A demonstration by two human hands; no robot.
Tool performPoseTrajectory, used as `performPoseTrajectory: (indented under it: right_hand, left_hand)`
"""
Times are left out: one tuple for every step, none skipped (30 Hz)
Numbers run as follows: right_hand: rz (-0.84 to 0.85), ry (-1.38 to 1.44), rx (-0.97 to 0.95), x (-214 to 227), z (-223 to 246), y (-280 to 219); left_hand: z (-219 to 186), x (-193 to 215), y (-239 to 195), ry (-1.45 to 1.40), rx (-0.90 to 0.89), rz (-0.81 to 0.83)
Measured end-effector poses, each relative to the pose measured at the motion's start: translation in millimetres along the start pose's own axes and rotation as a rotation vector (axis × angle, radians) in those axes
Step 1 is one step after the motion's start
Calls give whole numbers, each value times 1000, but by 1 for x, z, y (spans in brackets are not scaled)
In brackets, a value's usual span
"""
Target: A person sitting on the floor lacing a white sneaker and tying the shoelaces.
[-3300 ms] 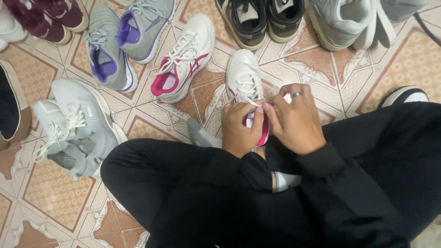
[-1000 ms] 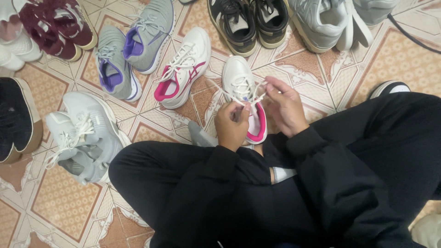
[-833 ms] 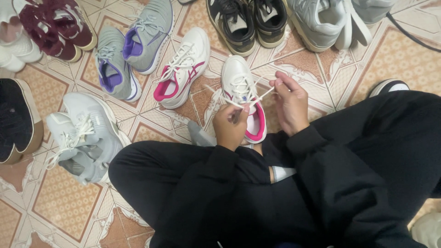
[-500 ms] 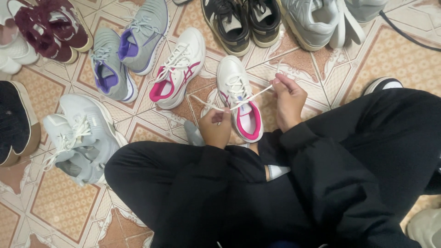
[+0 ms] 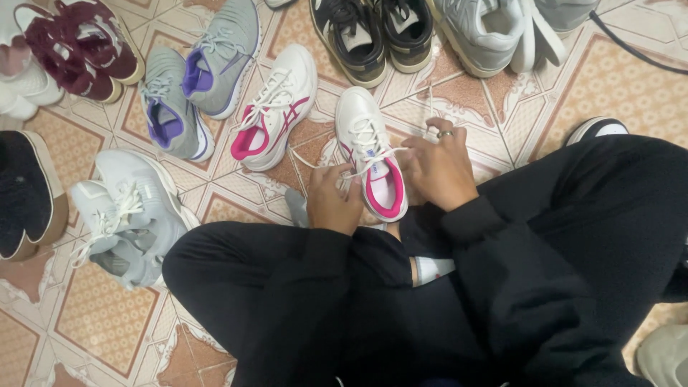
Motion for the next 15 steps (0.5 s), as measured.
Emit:
performPoseTrajectory:
  right_hand:
    - [-3,32,56,4,6,0]
    - [-6,64,113,9,12,-1]
    - [-6,63,115,2,8,1]
    - [32,69,86,-6,2,4]
    - [67,73,56,-14,-5,6]
    - [64,71,57,-14,-7,7]
    - [38,27,47,-13,-11,7]
    - [12,-17,37,-12,-15,6]
    - [10,-17,39,-9,-11,5]
    - [-36,-48,38,-3,-8,4]
    - [-81,-76,38,2,-4,3]
    - [-83,-75,39,3,-3,2]
    - [-84,-105,20,5,-4,2]
    - [-85,-135,0,7,-5,1]
    - [-91,-136,0,9,-4,2]
  left_hand:
    - [-1,-3,3,32,-113,5]
    - [-1,-7,5,64,-225,10]
    - [-2,-4,6,63,-224,9]
    - [-4,-2,7,58,-239,21]
    - [-6,-1,8,52,-257,33]
    - [-5,3,12,50,-259,32]
    - [-4,5,16,60,-253,62]
    - [-2,6,19,71,-247,93]
    - [-4,13,22,70,-248,90]
    - [-8,19,23,108,-283,97]
    - [-11,26,25,147,-318,103]
    - [-4,26,31,148,-318,101]
    - [2,23,37,186,-332,123]
    - [8,20,44,225,-346,145]
    - [2,27,41,224,-351,142]
Point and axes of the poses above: each hand's wrist, its own y-axis towards the middle knuckle, its own x-axis out of the back of the hand, z = x × y, the point moved 6 cm from there along y, towards the middle knuckle, and after that the axes turned 1 degree about x, right-handed, at the moved point
